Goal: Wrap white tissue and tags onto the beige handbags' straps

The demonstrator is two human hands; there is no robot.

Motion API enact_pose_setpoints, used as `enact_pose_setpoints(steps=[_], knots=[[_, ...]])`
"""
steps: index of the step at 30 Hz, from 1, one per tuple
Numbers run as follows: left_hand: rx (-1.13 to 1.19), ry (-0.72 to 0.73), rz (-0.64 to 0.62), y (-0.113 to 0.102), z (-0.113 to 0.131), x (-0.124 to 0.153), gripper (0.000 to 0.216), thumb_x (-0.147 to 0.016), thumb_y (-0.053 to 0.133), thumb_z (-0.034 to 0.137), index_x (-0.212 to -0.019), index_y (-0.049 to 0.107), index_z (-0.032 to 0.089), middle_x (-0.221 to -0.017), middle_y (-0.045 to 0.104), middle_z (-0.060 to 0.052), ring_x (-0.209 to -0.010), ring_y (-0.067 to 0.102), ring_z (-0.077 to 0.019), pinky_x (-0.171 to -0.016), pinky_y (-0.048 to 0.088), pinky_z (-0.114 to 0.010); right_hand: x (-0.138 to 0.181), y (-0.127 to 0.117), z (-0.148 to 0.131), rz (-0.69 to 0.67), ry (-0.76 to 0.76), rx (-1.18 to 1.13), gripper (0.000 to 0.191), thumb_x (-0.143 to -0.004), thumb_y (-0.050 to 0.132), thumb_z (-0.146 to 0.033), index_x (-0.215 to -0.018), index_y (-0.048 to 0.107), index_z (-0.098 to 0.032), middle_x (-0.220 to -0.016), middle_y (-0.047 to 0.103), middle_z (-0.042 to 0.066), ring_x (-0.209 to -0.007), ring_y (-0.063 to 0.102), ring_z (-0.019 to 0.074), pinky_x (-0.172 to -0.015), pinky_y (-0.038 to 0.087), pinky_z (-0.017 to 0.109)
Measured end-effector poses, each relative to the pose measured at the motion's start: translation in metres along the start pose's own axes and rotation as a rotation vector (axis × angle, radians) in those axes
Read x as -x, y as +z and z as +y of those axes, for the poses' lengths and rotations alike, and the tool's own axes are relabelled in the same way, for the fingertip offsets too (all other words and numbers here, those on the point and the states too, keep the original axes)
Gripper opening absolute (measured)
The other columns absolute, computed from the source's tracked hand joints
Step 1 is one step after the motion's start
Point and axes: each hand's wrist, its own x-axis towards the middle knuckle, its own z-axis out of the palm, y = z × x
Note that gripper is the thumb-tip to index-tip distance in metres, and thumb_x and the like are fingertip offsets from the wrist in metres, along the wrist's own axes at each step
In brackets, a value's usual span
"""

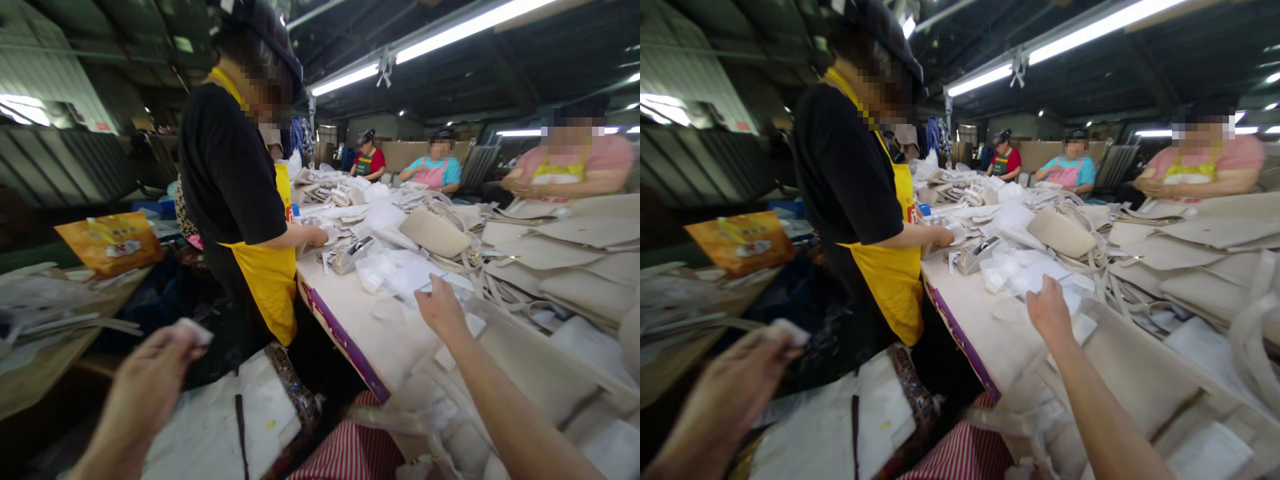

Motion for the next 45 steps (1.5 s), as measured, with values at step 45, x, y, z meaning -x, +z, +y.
enact_pose_setpoints(steps=[45], knots=[[0.497, -0.375, -0.863, 0.220, -0.051, 0.096, 0.007, -0.068, 0.065, 0.019, -0.069, 0.064, 0.012, -0.068, 0.061, -0.001, -0.068, 0.053, -0.0135, -0.067, 0.040, -0.024, 0.240, -0.006, 0.024, -0.484, 0.417, -0.631, 0.040, -0.082, 0.048, -0.049, -0.098, 0.068, -0.018, -0.081, 0.068, 0.003, -0.084, 0.061, 0.0216, -0.072, 0.048, 0.027]])
